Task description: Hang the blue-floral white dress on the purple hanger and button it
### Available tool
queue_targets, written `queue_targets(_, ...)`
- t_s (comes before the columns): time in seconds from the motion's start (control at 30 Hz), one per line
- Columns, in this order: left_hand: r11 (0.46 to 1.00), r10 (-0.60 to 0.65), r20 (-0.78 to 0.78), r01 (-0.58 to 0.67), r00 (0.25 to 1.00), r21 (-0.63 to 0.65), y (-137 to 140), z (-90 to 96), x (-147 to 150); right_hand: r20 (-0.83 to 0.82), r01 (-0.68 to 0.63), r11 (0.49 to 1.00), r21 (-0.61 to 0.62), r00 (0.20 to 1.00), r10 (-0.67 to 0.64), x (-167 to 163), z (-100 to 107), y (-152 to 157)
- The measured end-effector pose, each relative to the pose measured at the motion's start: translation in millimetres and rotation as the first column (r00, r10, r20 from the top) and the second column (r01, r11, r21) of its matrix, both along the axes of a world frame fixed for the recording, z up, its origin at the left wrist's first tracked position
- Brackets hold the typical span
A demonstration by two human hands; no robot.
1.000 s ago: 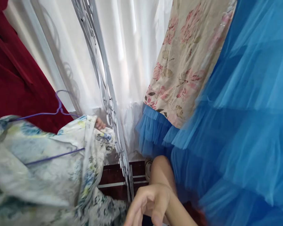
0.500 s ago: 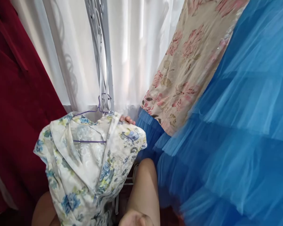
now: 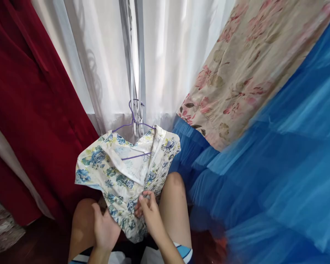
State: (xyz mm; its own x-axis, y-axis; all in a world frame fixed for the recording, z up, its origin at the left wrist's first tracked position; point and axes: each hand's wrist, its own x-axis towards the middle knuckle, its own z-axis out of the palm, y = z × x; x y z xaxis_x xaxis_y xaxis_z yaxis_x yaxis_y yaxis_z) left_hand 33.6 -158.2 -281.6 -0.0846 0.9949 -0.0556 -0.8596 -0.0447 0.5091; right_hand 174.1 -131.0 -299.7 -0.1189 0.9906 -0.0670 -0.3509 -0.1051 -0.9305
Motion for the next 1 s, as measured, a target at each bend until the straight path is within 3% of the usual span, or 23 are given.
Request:
queue_targets(0.07,0.993,0.083,-0.261,-0.101,0.962,-0.057,-11,-5.7,-7,-0.001,0.058,0.998,-0.022,0.998,-0.058,-6,1,9)
queue_targets(0.13,0.979,0.128,-0.527,-0.192,0.840,-0.067,-16,-4.5,-11,0.007,0.084,0.996,-0.044,0.996,-0.083,-12,1,15)
queue_targets(0.2,0.974,0.139,-0.631,-0.221,0.763,-0.052,-17,-0.2,-14,0.051,0.039,0.998,-0.043,0.998,-0.037,-15,-1,17)
queue_targets(0.33,0.969,0.142,-0.662,-0.240,0.736,-0.058,-17,3.4,-18,0.138,-0.089,0.995,0.052,0.987,0.081,-17,-2,11)
queue_targets(0.6,0.971,0.128,-0.721,-0.234,0.681,-0.048,-14,2.3,-24,0.192,-0.120,0.967,0.226,0.978,0.076,-13,14,2)
queue_targets(0.67,0.963,0.148,-0.738,-0.267,0.658,-0.045,-12,4.0,-27,0.198,-0.105,0.972,0.211,0.978,0.063,-10,13,2)
queue_targets(0.77,0.936,0.241,-0.766,-0.352,0.596,0.021,-8,7.4,-32,0.110,-0.113,0.989,0.092,0.989,0.103,-5,10,2)
queue_targets(0.83,0.856,0.414,-0.777,-0.494,0.475,0.154,-7,8.2,-31,0.062,-0.133,0.991,0.026,0.989,0.131,-2,9,2)
queue_targets(0.9,0.683,0.612,-0.754,-0.641,0.238,0.351,-7,5.0,-25,0.078,-0.130,0.991,0.008,0.989,0.129,0,11,0)
queue_targets(0.93,0.619,0.661,-0.741,-0.645,0.119,0.448,-6,1.5,-20,0.098,-0.125,0.992,0.009,0.987,0.124,1,13,-1)
queue_targets(0.97,0.618,0.667,-0.744,-0.589,0.040,0.521,-6,-3.1,-14,0.117,-0.125,0.992,0.009,0.985,0.123,2,14,-3)
queue_targets(1.0,0.681,0.633,-0.774,-0.481,0.008,0.552,-5,-8.5,-8,0.131,-0.128,0.992,0.010,0.983,0.126,3,16,-4)
